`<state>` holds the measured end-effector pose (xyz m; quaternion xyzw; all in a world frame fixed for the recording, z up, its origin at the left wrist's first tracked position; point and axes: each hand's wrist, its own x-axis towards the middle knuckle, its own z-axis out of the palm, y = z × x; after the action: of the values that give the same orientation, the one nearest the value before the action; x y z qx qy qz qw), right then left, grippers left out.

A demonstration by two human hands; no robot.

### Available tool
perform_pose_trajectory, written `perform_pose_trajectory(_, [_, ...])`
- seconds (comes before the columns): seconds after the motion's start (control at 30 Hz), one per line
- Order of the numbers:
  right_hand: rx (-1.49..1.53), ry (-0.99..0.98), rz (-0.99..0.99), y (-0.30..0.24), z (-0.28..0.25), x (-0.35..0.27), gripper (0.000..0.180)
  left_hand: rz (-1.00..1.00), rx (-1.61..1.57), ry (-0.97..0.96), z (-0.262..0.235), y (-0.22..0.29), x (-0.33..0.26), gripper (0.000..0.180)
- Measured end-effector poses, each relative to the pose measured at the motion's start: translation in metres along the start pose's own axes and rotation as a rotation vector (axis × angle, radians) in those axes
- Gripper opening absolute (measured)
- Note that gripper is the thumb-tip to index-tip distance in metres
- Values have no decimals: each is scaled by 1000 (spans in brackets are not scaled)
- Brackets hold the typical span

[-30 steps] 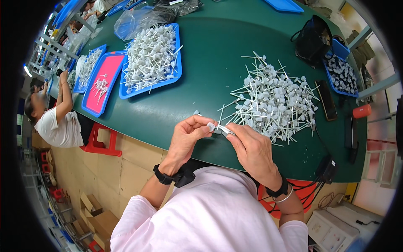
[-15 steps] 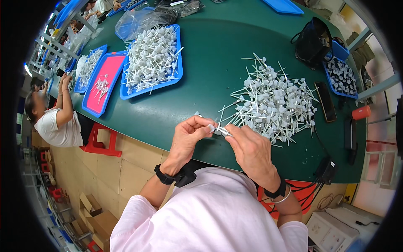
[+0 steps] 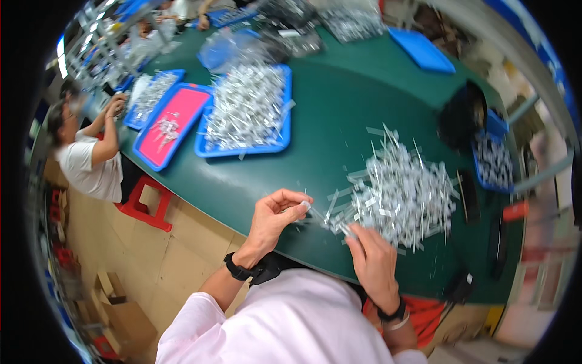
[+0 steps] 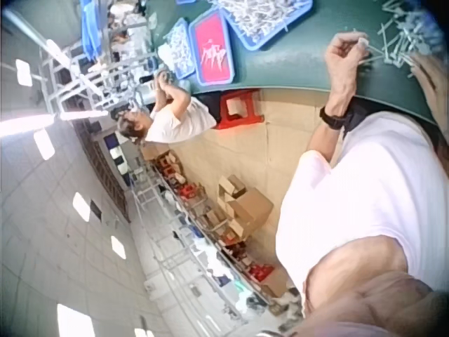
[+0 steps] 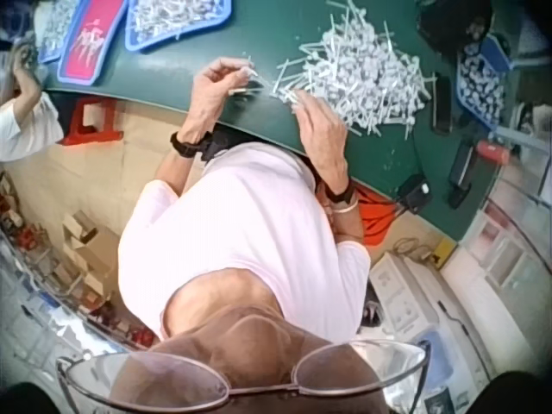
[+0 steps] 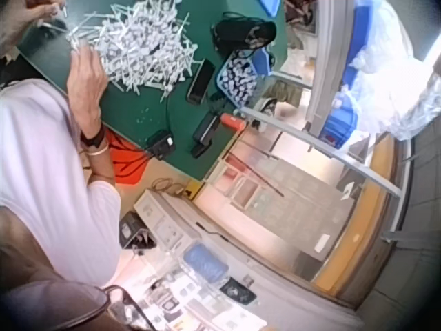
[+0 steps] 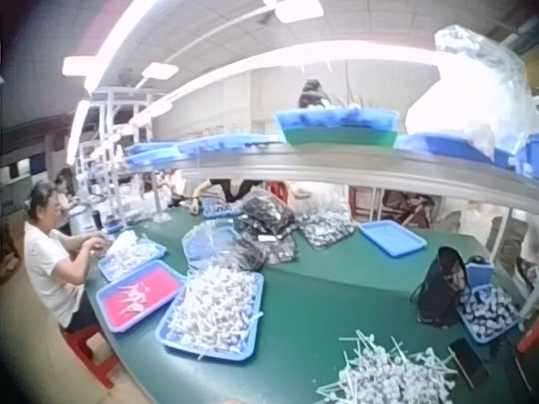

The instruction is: Manually assembling small white plastic components on a factory assembly line using a small tool.

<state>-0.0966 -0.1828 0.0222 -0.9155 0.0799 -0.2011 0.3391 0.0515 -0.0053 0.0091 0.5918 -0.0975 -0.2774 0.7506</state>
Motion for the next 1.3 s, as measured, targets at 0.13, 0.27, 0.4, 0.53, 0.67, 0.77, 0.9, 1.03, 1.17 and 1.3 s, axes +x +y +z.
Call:
perform_pose_trajectory(0.13, [0, -14, 73, -4, -9, -8, 21, 513, 327, 242, -53, 48, 55, 9])
perform_pose_trajectory(0.27, [5, -24, 45, -4, -1, -15, 20, 747, 812, 665, -144, 84, 125, 12])
perform_pose_trajectory(0.4, [30, -20, 50, -11, -1, -23, 21, 812, 1195, 668, -195, 75, 180, 16])
perform_pose_trajectory(0.53, [15, -18, 46, -12, -9, -32, 23, 557, 1141, 469, -199, 68, 182, 26])
perform_pose_trajectory(0.67, [5, 3, 68, -10, -13, -47, 23, 832, 1134, 433, -179, 70, 141, 41])
perform_pose_trajectory(0.77, [39, -26, 122, -13, -7, -55, 23, 633, 943, 245, -129, 55, 80, 34])
perform_pose_trajectory(0.9, [115, -20, 58, -19, 13, -63, 21, 438, 913, 72, -91, 6, 4, 17])
perform_pose_trajectory(1.03, [150, -99, 160, -14, 28, -69, 19, 378, 967, 80, -75, -21, -28, 15])
perform_pose_trajectory(1.17, [133, -155, 188, -13, 31, -68, 20, 458, 1019, 58, -62, -31, -32, 25])
perform_pose_trajectory(1.3, [95, -135, 138, -10, 35, -66, 22, 535, 1153, -15, -54, -30, -22, 32])
